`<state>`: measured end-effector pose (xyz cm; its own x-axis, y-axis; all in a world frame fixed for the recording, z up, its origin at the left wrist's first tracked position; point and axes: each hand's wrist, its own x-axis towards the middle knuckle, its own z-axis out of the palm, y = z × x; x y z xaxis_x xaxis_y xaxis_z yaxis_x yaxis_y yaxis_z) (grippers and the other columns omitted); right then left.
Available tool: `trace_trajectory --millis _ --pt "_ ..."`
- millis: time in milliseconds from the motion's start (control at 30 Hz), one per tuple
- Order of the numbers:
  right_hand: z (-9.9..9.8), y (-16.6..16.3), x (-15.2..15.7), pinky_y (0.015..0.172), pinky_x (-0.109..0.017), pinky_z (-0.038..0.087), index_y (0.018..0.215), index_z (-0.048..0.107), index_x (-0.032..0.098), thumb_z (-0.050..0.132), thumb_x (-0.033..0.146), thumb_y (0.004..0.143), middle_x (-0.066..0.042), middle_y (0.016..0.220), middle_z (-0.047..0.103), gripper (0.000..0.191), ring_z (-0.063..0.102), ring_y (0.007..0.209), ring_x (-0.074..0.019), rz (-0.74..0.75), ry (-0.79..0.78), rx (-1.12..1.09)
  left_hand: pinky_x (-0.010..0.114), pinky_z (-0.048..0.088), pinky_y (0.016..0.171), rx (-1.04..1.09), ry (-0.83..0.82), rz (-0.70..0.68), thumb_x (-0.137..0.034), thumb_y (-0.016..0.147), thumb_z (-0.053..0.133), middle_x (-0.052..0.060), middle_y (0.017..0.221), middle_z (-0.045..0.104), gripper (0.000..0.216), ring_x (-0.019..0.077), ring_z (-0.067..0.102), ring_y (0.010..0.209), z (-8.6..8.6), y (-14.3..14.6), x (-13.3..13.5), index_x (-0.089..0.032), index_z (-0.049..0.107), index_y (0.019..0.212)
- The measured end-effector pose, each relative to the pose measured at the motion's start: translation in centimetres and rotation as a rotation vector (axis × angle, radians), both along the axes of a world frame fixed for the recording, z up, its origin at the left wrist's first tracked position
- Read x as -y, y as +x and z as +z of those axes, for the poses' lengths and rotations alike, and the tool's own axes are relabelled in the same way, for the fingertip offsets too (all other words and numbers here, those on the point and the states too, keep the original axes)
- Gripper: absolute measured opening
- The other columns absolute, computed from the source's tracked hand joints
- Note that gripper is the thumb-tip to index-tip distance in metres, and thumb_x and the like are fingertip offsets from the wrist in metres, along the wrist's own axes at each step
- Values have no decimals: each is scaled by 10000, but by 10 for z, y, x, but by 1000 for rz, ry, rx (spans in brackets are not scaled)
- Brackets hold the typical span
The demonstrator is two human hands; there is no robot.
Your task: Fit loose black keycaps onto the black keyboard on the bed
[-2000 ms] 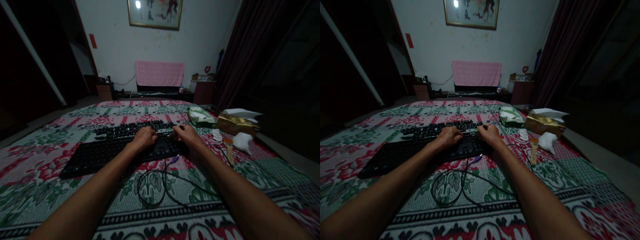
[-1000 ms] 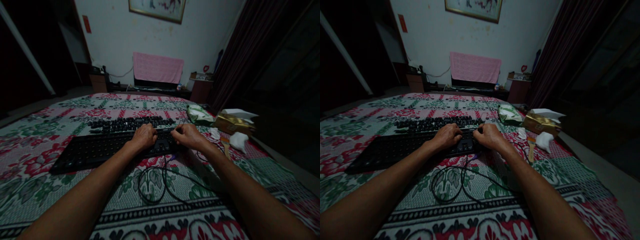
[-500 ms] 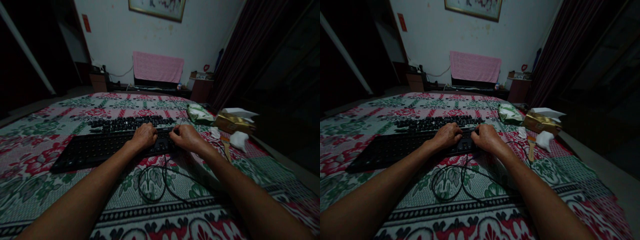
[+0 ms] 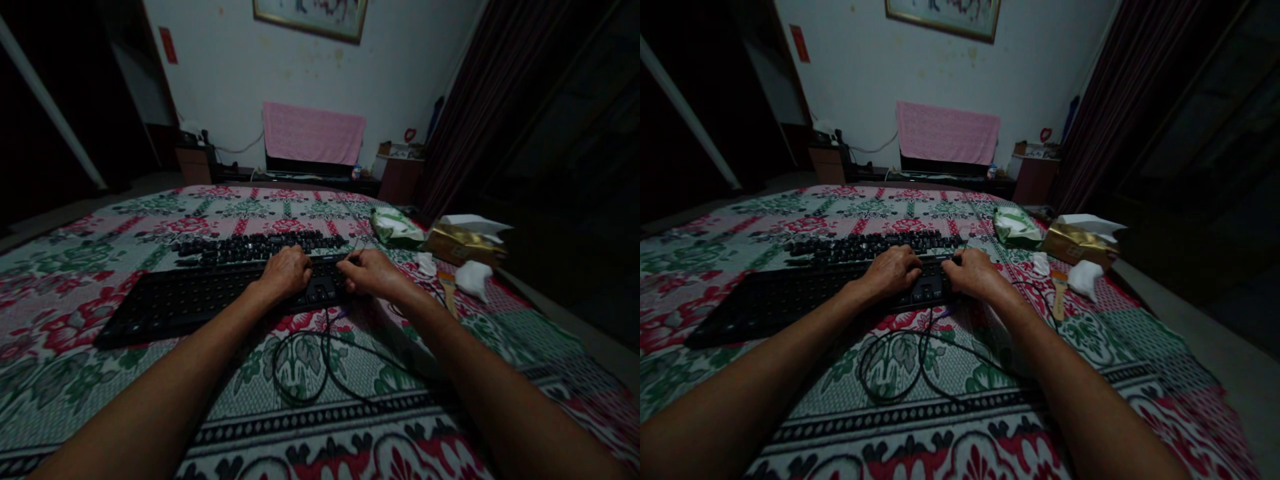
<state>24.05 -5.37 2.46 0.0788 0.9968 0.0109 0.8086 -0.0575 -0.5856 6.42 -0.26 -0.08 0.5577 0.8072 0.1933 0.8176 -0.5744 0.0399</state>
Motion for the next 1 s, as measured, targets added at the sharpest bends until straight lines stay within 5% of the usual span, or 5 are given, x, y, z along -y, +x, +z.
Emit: trace_trajectory --millis 567,833,1000 --pt "0 -15 12 585 -236 393 792 655 157 495 299 789 -80 719 669 214 600 652 -167 102 222 295 302 438 821 -11 2 -1 -311 831 416 76 989 580 319 208 535 935 -1 0 1 -215 667 1004" --pt "-5 7 -4 425 -194 427 710 571 142 497 283 818 -37 534 623 193 565 438 -120 -68 -89 -200 303 432 817 1 -14 2 -327 826 423 76 976 584 325 211 534 936 1 0 0 -222 671 1007" --pt "-7 13 -8 440 -203 470 741 542 150 494 282 820 -39 555 638 161 581 450 -117 -127 -139 -373 316 434 805 55 -92 -23 -651 754 407 84 990 572 581 235 528 941 6 -1 5 -223 649 1063"
